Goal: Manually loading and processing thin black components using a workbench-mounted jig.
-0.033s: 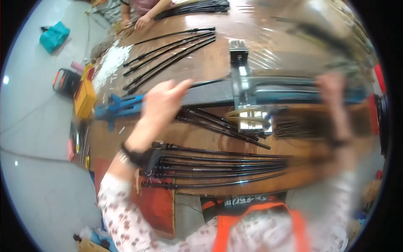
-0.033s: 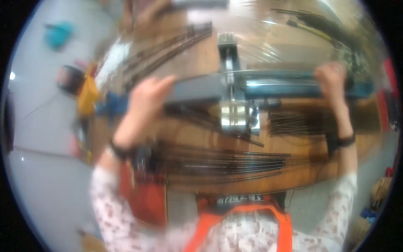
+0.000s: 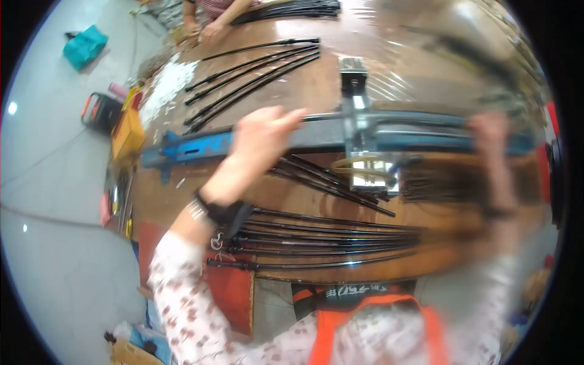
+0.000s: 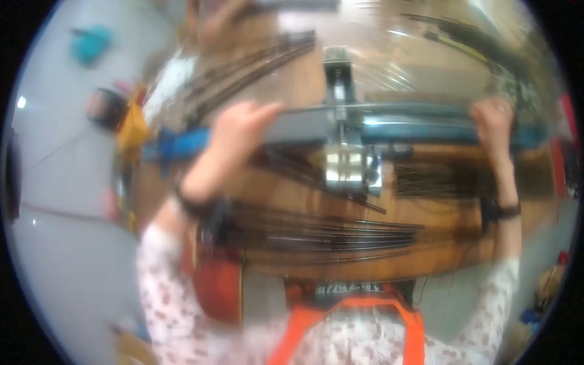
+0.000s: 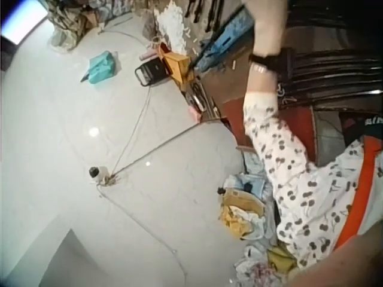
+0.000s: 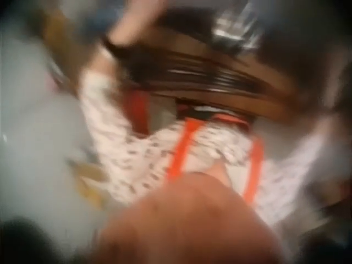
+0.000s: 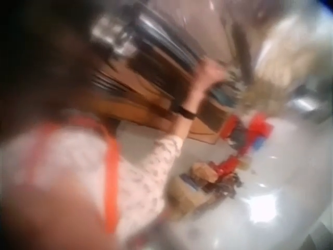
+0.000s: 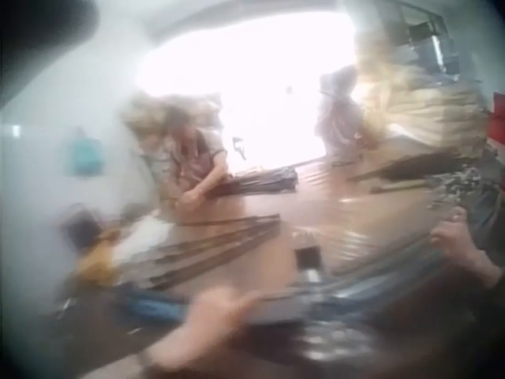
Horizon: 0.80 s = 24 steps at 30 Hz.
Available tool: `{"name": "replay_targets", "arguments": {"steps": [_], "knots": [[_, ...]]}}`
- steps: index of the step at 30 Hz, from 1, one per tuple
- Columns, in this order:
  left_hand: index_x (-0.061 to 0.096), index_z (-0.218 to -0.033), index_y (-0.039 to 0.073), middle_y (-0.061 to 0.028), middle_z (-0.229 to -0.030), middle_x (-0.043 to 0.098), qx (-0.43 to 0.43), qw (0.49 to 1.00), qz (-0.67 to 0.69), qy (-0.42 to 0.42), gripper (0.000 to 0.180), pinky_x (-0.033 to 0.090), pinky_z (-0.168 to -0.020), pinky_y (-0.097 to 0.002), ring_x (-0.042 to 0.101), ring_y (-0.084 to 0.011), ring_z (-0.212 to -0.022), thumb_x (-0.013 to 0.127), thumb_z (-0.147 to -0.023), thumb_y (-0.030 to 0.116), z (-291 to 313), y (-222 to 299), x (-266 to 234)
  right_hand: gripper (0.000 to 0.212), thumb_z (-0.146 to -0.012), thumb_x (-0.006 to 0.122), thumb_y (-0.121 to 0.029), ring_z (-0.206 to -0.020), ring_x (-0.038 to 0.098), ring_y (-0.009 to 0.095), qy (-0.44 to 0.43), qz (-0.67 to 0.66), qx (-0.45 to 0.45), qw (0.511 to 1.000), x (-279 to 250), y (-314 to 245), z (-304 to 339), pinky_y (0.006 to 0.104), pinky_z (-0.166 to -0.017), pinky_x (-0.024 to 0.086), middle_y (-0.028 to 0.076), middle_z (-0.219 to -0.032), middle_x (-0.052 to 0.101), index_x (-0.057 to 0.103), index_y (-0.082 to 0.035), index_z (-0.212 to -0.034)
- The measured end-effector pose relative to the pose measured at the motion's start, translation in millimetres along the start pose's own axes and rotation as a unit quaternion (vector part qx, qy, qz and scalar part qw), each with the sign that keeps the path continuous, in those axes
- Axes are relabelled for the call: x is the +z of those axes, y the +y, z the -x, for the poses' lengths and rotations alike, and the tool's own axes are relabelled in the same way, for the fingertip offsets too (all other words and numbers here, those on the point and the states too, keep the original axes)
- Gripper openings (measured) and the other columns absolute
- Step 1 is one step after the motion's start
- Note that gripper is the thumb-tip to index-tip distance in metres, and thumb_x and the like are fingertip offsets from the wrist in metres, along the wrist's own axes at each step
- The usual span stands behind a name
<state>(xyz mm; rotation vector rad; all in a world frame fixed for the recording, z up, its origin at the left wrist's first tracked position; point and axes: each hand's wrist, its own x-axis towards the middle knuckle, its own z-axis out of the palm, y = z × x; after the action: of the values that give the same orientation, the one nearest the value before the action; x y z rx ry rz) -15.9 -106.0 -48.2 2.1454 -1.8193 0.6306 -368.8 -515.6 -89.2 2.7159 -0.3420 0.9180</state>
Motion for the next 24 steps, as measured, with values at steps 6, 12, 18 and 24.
{"name": "replay_targets", "arguments": {"steps": [6, 12, 18, 24], "knots": [[0.065, -0.089, 0.012, -0.0106, -0.075, 0.06, -0.003, 0.997, 0.081, 0.013, 0.005, 0.051, -0.062, -0.0427, 0.063, -0.0303, -0.071, 0.06, -0.088, 0.013, -37.8, 23.7, 63.0, 0.006, -0.085, 0.063, 0.0, -0.085, 0.057, 0.033, 0.017, -0.044, 0.024, 0.999, 33.5, 39.9, 29.7, 0.0421, -0.078, 0.044, 0.014, -0.084, 0.06, 0.061, -0.002, -0.09], [0.065, -0.085, 0.006, -0.0118, -0.076, 0.059, 0.031, 0.993, 0.115, 0.005, 0.012, 0.05, -0.066, -0.0454, 0.061, -0.0332, -0.075, 0.065, -0.087, 0.018, -41.9, 26.4, 76.8, 0.005, -0.087, 0.061, 0.002, -0.085, 0.055, 0.034, 0.016, -0.075, 0.082, 0.994, 38.4, 35.6, 40.2, 0.0418, -0.078, 0.043, 0.016, -0.085, 0.055, 0.059, -0.001, -0.091], [0.068, -0.086, 0.006, -0.0131, -0.079, 0.06, -0.046, 0.975, 0.213, 0.048, 0.014, 0.05, -0.071, -0.0436, 0.061, -0.0335, -0.08, 0.066, -0.088, 0.019, -31.8, 32.2, 74.8, 0.005, -0.088, 0.061, 0.002, -0.089, 0.056, 0.033, 0.009, -0.07, 0.067, 0.995, 38.8, 30.9, 39.0, 0.0414, -0.081, 0.044, 0.016, -0.088, 0.056, 0.06, 0.0, -0.093], [0.064, -0.083, 0.006, -0.0133, -0.077, 0.061, -0.022, 0.983, 0.182, 0.024, 0.022, 0.052, -0.068, -0.0442, 0.062, -0.0346, -0.077, 0.064, -0.092, 0.027, -36.9, 26.8, 75.5, 0.021, -0.088, 0.064, 0.001, -0.115, 0.058, 0.035, 0.066, -0.042, 0.063, 0.995, 13.1, -6.3, 37.3, 0.0408, -0.098, 0.044, 0.015, -0.113, 0.065, 0.067, -0.002, -0.108]]}}
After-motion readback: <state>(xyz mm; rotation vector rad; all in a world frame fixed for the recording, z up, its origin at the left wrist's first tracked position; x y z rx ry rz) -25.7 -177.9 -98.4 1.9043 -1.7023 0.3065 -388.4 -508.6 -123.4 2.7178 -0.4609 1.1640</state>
